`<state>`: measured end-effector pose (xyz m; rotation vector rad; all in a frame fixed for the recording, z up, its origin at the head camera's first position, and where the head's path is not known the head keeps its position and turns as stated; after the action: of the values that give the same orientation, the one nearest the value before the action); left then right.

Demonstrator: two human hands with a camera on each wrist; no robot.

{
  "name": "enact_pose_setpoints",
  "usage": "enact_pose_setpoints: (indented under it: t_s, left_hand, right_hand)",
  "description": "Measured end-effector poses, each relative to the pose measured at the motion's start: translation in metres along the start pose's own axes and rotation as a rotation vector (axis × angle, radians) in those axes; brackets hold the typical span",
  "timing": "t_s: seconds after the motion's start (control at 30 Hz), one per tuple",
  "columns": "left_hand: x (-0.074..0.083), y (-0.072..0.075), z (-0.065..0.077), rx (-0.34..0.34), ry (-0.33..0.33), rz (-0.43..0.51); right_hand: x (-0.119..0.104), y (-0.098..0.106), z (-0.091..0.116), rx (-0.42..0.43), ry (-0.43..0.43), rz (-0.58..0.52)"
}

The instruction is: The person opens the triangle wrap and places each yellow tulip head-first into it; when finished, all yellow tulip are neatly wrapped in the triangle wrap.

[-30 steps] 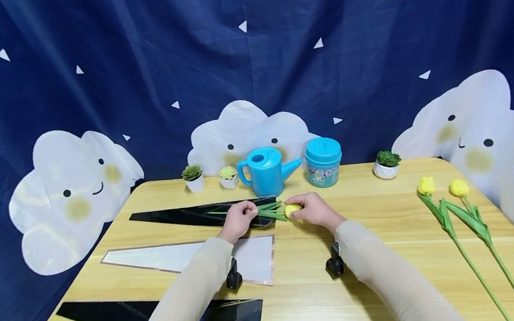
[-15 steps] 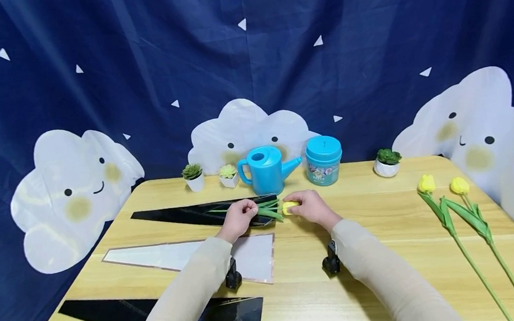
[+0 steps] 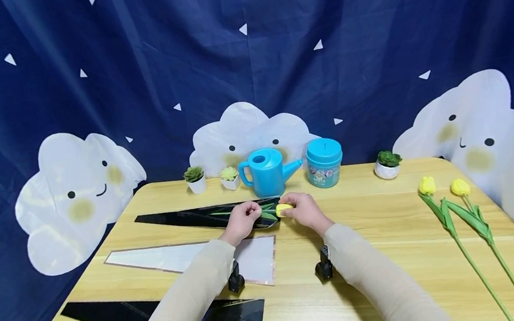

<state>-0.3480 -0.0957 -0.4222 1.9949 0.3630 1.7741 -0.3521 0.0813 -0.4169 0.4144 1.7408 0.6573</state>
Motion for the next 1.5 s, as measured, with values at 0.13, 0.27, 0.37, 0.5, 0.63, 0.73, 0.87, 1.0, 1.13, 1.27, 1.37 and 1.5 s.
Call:
enact_pose_setpoints:
  t_s: [0.13,0.27,0.37,0.5,0.63,0.73,0.87,1.0,1.13,1.27,1.37,1.5]
  left_hand:
    - [0.000,0.000,0.001,0.017,-0.001,0.020]
    - [0.001,0.001,0.003,0.024,0.004,0.034]
    - [0.003,0.002,0.004,0.032,0.000,0.043]
    - [0.005,0.001,0.004,0.018,-0.024,0.054]
    - [0.006,-0.001,0.004,-0.003,-0.038,0.052]
    - [0.006,-0.002,0.002,-0.001,-0.047,0.044]
    - [0.004,-0.002,0.000,0.005,-0.036,0.051]
    - [0.004,-0.001,0.001,0.003,-0.019,0.056]
    - [0.004,-0.001,0.003,0.003,-0.017,0.065]
    - [0.006,-0.001,0.003,0.003,-0.036,0.066]
    - [0.006,-0.002,0.002,0.000,-0.053,0.060]
    - [0.005,-0.005,0.000,-0.009,-0.060,0.072]
  right_hand:
    - [0.003,-0.003,-0.001,0.013,-0.008,0.000]
    - [0.002,-0.004,-0.001,0.023,-0.012,-0.002]
    - [0.001,-0.005,0.000,0.027,-0.021,-0.017]
    - [0.000,-0.006,-0.001,0.028,-0.021,-0.039]
    - [-0.001,-0.010,-0.001,0.018,-0.028,-0.063]
    - [-0.002,-0.012,-0.002,0.015,-0.039,-0.074]
    - [-0.003,-0.013,-0.004,0.013,-0.051,-0.080]
    - [-0.004,-0.015,-0.003,0.000,-0.052,-0.090]
    - [-0.004,-0.016,-0.003,-0.011,-0.044,-0.067]
    - [-0.003,-0.017,-0.003,-0.011,-0.039,-0.068]
    - [-0.005,-0.018,-0.004,-0.013,-0.031,-0.085]
    - [-0.005,-0.021,-0.004,-0.014,-0.024,-0.087]
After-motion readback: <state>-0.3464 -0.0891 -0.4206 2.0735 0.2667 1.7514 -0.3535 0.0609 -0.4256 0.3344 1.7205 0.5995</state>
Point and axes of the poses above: each hand's wrist, its own z-axis away from the middle knuckle, its own y-axis out of the back of the hand, x = y × z, the point moved 5 cm from there along -z, towards the middle knuckle, and after that the axes turned 3 degrees about z, right-handed, at the moved point
